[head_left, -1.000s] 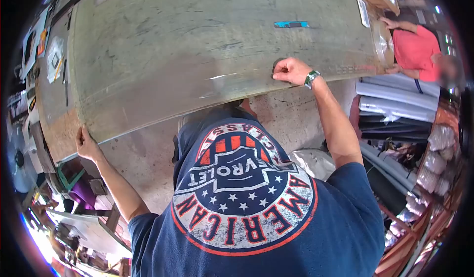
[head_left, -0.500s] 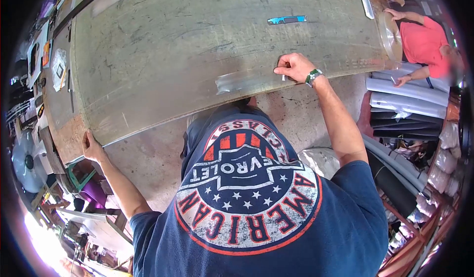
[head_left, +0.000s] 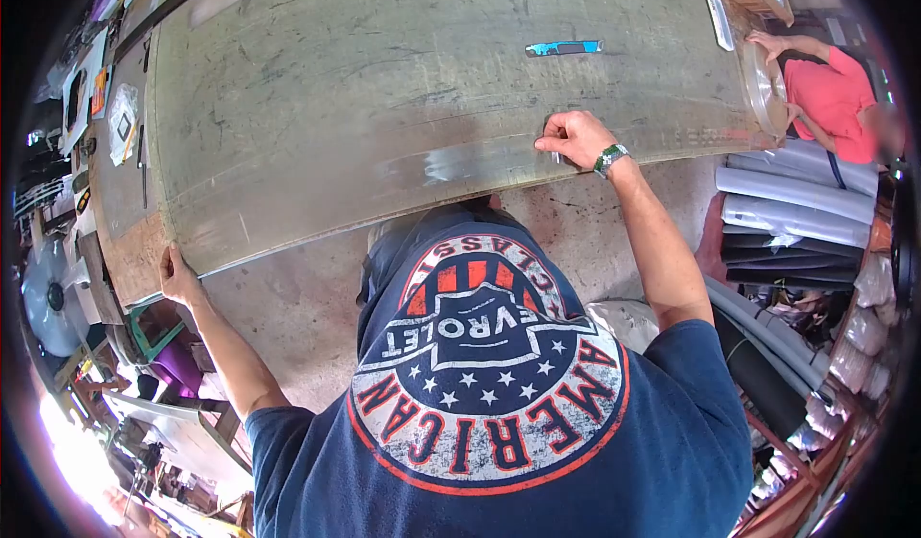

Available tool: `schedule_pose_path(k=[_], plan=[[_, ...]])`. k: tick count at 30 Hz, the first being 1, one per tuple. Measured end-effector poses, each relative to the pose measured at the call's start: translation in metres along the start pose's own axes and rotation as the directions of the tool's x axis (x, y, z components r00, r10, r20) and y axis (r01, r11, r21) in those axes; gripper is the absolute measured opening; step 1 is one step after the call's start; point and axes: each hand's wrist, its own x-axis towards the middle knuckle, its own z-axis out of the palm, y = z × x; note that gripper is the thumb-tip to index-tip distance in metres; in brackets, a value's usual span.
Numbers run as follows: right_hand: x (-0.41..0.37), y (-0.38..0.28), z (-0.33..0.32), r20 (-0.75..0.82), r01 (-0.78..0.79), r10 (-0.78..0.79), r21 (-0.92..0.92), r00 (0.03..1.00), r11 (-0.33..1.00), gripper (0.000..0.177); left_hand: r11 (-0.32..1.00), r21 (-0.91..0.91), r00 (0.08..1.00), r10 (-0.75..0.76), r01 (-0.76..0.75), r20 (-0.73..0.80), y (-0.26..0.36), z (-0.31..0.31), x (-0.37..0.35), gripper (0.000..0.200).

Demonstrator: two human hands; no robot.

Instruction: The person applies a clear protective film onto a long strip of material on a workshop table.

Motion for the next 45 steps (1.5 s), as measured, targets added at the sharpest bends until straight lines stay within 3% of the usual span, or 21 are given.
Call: schedule_pose_path(k=[12, 20, 23, 24, 26, 27, 28, 29, 30, 31, 32, 35, 38, 41, 45], plan=[[0.005, 0.001, 0.001, -0.087, -0.076, 0.067, -0.108, 0.994, 0.991, 0.04, 1.0, 0.006, 1.0, 0.007, -0.007, 0.005, -0.006, 0.0, 0.004, 0.033], [0.002, -0.003, 0.003, -0.135, -0.134, 0.11, -0.187, 0.985, 0.973, 0.043, 0.981, 0.115, 0.986, 0.15, -0.158, 0.075, -0.012, -0.006, 0.01, 0.036], [0.0, -0.003, 0.003, -0.141, -0.122, 0.091, -0.223, 0.986, 0.967, 0.043, 0.992, 0.109, 0.997, 0.061, -0.066, 0.047, -0.014, -0.015, 0.027, 0.043], [0.001, -0.001, 0.002, -0.112, -0.122, 0.1, -0.21, 0.989, 0.97, 0.042, 0.942, 0.305, 0.972, 0.192, -0.143, -0.136, 0.007, -0.006, 0.019, 0.051], [0.0, 0.004, 0.005, -0.119, -0.101, 0.076, -0.215, 0.99, 0.971, 0.043, 0.79, 0.583, 0.927, 0.338, -0.186, -0.162, 0.071, 0.021, -0.005, 0.055], [0.002, 0.006, 0.005, -0.128, -0.09, 0.063, -0.217, 0.99, 0.972, 0.043, 0.885, 0.345, 0.949, 0.305, -0.313, 0.08, 0.101, 0.049, -0.017, 0.055], [0.001, 0.005, 0.003, -0.113, -0.099, 0.075, -0.221, 0.991, 0.97, 0.044, 0.817, 0.284, 0.86, 0.435, -0.501, 0.267, 0.168, 0.095, -0.082, 0.051], [0.003, 0.006, 0.003, -0.112, -0.095, 0.072, -0.209, 0.991, 0.973, 0.044, 0.727, 0.304, 0.747, 0.415, -0.616, 0.519, 0.252, 0.126, -0.159, 0.046], [0.003, 0.007, 0.004, -0.106, -0.092, 0.072, -0.199, 0.992, 0.976, 0.044, 0.701, 0.111, 0.546, 0.435, -0.705, 0.716, 0.288, 0.154, -0.211, 0.045], [0.003, 0.008, 0.003, -0.105, -0.09, 0.07, -0.192, 0.992, 0.977, 0.044, 0.628, -0.111, 0.233, 0.439, -0.77, 0.868, 0.315, 0.182, -0.249, 0.047], [0.004, 0.009, 0.003, -0.108, -0.078, 0.058, -0.197, 0.992, 0.977, 0.044, 0.535, -0.414, -0.087, 0.532, -0.737, 0.842, 0.322, 0.213, -0.275, 0.05], [0.001, 0.011, 0.004, -0.117, -0.067, 0.044, -0.206, 0.992, 0.976, 0.044, 0.504, -0.574, -0.381, 0.438, -0.646, 0.814, 0.319, 0.279, -0.332, 0.049], [-0.001, 0.008, 0.003, -0.126, -0.075, 0.051, -0.194, 0.991, 0.978, 0.045, 0.464, -0.619, -0.495, 0.371, -0.634, 0.785, 0.318, 0.309, -0.342, 0.049], [0.0, 0.011, 0.007, -0.166, -0.08, 0.045, -0.208, 0.985, 0.975, 0.046, 0.424, -0.626, -0.548, 0.303, -0.655, 0.779, 0.316, 0.317, -0.342, 0.05], [-0.001, 0.011, 0.004, -0.16, -0.067, 0.034, -0.205, 0.987, 0.976, 0.047, 0.425, -0.604, -0.548, 0.262, -0.674, 0.795, 0.319, 0.32, -0.338, 0.054]])
